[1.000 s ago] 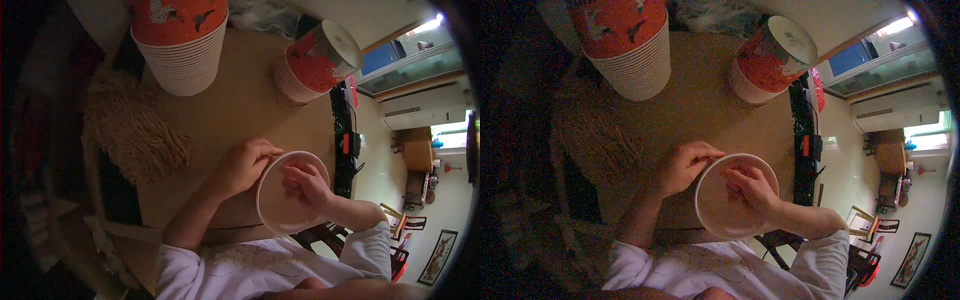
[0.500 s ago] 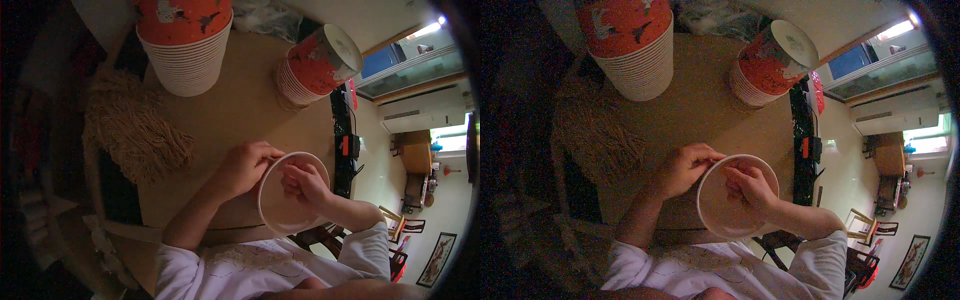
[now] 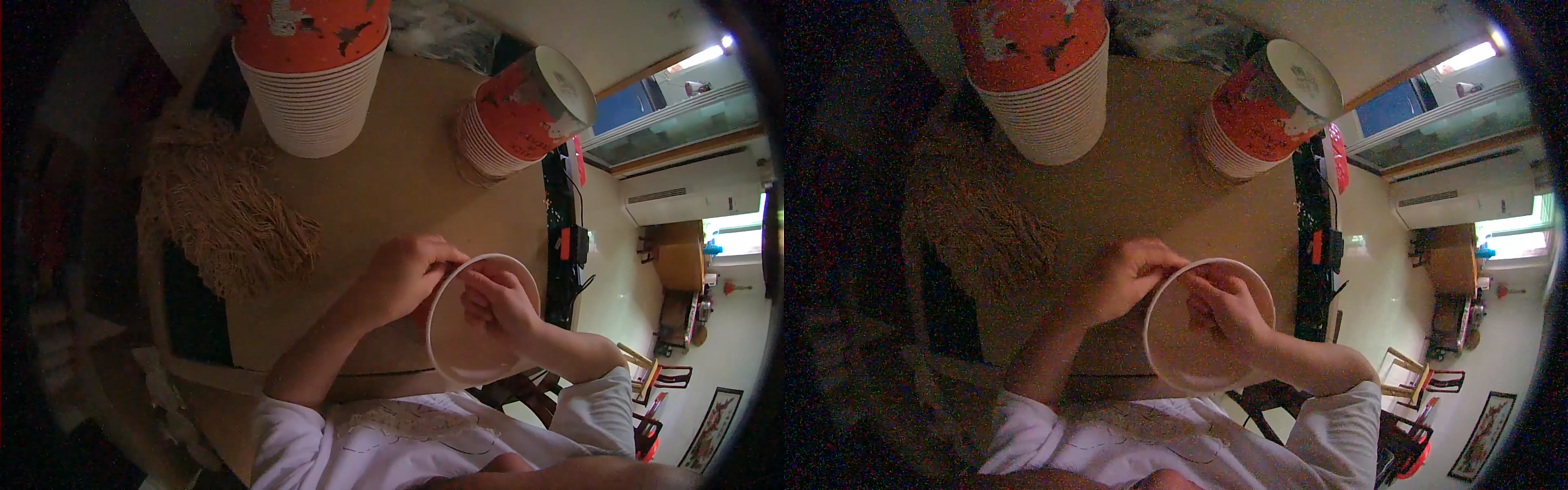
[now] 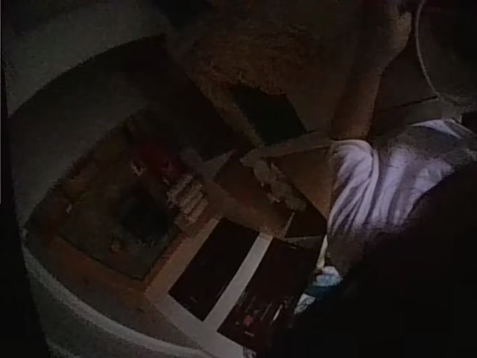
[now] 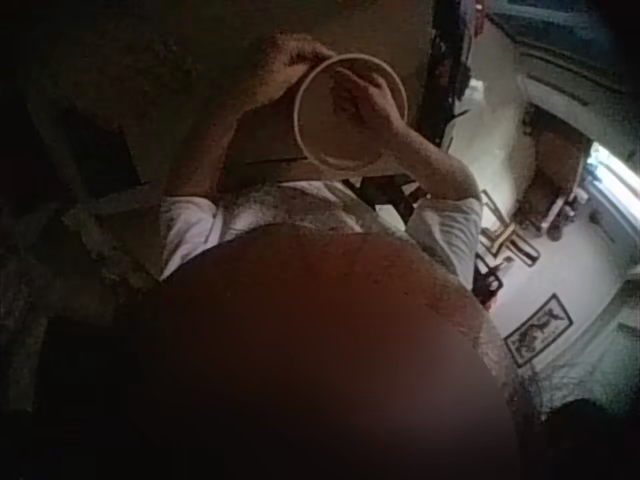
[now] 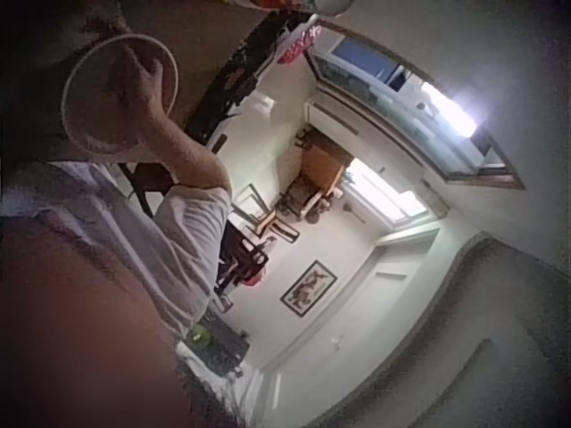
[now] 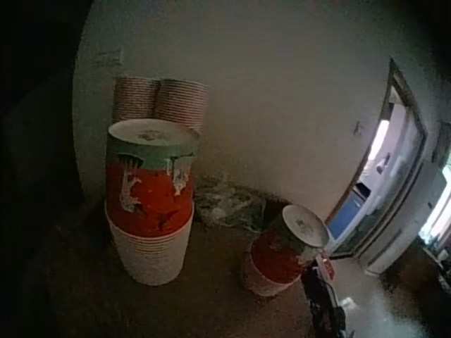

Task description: The person is threading and tying strings to paper cups as part of a manufacturing or packaging process.

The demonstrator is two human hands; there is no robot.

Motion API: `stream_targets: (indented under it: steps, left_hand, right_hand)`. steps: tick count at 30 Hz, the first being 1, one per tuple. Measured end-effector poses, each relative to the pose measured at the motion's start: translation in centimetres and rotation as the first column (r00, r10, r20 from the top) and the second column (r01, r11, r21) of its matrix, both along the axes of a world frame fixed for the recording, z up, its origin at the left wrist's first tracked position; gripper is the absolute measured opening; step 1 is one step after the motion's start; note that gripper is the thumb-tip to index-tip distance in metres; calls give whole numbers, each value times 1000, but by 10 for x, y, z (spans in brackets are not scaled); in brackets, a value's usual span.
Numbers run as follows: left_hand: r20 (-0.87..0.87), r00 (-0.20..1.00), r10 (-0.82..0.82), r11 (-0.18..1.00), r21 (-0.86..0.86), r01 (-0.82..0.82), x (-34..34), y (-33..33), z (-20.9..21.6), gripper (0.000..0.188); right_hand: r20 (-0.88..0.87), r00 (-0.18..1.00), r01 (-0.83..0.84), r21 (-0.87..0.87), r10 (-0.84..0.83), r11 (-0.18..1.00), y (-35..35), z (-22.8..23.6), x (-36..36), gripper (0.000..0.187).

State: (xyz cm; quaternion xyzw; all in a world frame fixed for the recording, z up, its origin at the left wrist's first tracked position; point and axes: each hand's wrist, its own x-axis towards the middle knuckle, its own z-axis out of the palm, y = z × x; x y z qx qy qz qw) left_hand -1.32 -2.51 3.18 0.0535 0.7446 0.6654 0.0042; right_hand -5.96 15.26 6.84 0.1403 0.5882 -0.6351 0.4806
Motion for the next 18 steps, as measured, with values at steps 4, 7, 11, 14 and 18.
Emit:
stream_targets:
  steps: [4,7,11,14,18]
  left_hand:
    - [-51,999,19,991,-133,-25,1,0,8,18]
    - [-55,998,38,975,-216,-49,3,1,9,15]
    - [28,992,126,978,-169,-120,4,5,3,6]
    - [64,979,195,976,86,-200,0,8,-23,4]
    - [109,986,128,958,245,-152,0,4,-20,5]
  right_hand:
    - [0,1000,-12,-5,12,1000,4,-1,0,15]
    - [-11,999,-53,14,53,998,6,-1,1,16]
    - [-61,994,-89,99,96,991,7,3,3,16]
    - [-299,944,-147,-5,139,989,22,15,20,17]
    - [-708,413,-651,210,573,729,25,60,40,13]
